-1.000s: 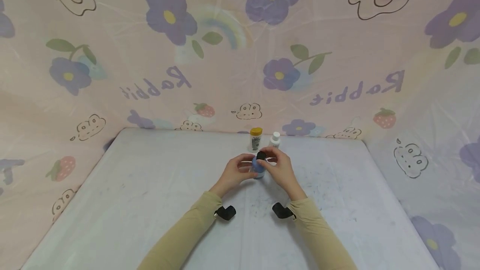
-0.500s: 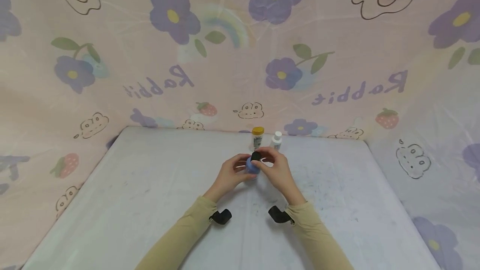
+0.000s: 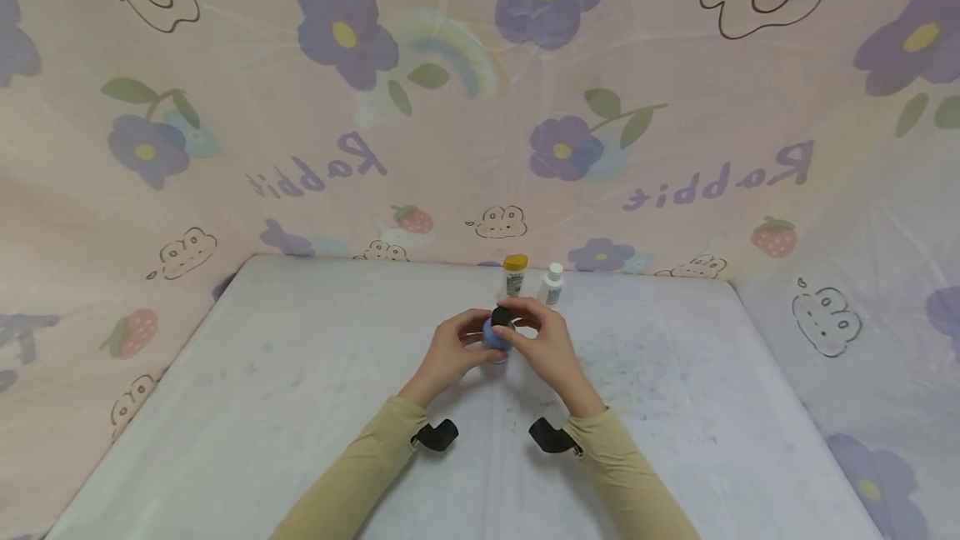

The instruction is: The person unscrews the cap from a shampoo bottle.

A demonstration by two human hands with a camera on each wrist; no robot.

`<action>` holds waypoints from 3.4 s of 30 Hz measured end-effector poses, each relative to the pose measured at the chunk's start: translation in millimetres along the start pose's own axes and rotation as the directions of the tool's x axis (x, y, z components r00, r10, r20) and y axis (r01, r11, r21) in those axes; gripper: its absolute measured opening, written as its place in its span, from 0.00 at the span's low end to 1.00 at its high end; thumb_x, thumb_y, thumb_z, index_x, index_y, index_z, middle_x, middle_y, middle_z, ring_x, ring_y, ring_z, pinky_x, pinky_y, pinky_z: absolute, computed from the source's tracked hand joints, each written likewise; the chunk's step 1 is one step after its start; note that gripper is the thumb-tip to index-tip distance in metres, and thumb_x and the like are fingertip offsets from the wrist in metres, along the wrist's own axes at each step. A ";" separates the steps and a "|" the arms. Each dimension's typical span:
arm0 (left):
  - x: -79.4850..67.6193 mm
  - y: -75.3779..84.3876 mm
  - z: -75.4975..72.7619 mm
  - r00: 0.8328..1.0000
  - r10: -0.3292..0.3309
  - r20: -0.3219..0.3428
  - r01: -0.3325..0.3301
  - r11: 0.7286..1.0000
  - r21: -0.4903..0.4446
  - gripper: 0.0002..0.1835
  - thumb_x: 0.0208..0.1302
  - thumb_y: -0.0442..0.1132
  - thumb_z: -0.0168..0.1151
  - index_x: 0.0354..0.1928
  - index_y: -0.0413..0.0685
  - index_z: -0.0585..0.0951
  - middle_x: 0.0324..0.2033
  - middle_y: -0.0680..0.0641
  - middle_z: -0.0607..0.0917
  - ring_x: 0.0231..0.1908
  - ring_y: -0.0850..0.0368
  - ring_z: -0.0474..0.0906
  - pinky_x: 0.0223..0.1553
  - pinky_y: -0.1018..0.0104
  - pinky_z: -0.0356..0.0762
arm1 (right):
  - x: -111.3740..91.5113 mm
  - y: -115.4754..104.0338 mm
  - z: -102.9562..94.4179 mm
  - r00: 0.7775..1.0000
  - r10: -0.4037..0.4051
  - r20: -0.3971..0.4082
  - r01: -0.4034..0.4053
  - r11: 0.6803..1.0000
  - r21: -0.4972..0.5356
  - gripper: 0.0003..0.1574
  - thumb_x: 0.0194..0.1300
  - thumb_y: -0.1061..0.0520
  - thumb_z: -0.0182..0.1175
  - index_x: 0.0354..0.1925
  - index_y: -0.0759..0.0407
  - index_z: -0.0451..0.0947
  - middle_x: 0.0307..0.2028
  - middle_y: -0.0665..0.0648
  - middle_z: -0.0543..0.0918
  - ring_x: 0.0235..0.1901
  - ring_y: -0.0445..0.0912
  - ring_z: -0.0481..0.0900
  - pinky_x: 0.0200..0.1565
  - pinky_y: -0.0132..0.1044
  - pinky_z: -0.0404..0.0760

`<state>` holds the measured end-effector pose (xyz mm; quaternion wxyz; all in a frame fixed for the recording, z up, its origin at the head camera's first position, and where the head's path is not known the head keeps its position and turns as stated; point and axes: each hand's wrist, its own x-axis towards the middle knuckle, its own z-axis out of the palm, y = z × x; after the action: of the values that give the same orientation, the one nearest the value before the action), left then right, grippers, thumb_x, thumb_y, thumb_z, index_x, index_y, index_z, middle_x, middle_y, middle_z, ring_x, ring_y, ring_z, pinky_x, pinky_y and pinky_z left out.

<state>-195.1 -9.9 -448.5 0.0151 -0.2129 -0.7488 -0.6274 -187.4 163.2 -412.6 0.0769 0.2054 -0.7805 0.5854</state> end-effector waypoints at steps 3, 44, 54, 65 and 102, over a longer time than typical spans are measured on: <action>-2.5 6.0 -4.7 1.000 0.008 -0.025 -0.008 1.000 -0.006 0.27 0.46 0.27 0.75 0.52 0.38 0.79 0.47 0.41 0.82 0.49 0.46 0.78 0.52 0.57 0.77 | -0.6 0.0 5.8 1.000 0.011 -0.021 -0.010 0.999 0.035 0.25 0.55 0.70 0.67 0.52 0.71 0.75 0.48 0.67 0.79 0.46 0.55 0.78 0.51 0.54 0.75; 8.5 -18.7 -34.8 0.997 -0.068 0.025 0.068 0.997 0.030 0.29 0.42 0.38 0.80 0.52 0.54 0.83 0.47 0.54 0.84 0.47 0.58 0.80 0.51 0.61 0.77 | 4.2 9.6 12.5 0.997 -0.008 -0.072 0.016 0.993 0.119 0.22 0.55 0.70 0.67 0.50 0.74 0.78 0.47 0.66 0.82 0.46 0.43 0.77 0.54 0.38 0.74; 8.6 -18.5 -32.6 0.999 -0.049 -0.013 0.049 0.998 0.040 0.30 0.43 0.38 0.80 0.52 0.49 0.83 0.47 0.52 0.84 0.47 0.57 0.80 0.51 0.60 0.76 | 1.8 3.6 14.8 0.995 -0.058 -0.083 0.067 0.991 0.112 0.27 0.56 0.69 0.67 0.54 0.72 0.74 0.52 0.68 0.78 0.52 0.51 0.75 0.57 0.44 0.71; 10.1 -19.4 -27.0 0.998 -0.049 -0.048 0.053 0.994 0.098 0.30 0.42 0.38 0.80 0.53 0.50 0.82 0.47 0.52 0.83 0.46 0.59 0.79 0.50 0.63 0.76 | 6.7 22.6 21.3 0.965 0.023 -0.261 -0.002 0.997 0.079 0.29 0.52 0.61 0.73 0.49 0.67 0.70 0.43 0.63 0.77 0.46 0.50 0.76 0.49 0.41 0.71; 9.1 -20.2 -28.6 0.998 -0.016 -0.056 0.020 0.997 0.079 0.30 0.41 0.37 0.80 0.52 0.50 0.83 0.45 0.53 0.84 0.46 0.59 0.79 0.51 0.60 0.76 | 3.0 0.2 18.0 0.993 -0.004 -0.120 0.011 0.998 0.056 0.20 0.60 0.68 0.64 0.51 0.71 0.77 0.50 0.65 0.80 0.53 0.52 0.73 0.59 0.54 0.66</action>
<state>-217.1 -36.7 -458.7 0.0385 -0.1879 -0.7743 -0.6030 -188.0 145.4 -417.1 0.1199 0.1751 -0.7568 0.6183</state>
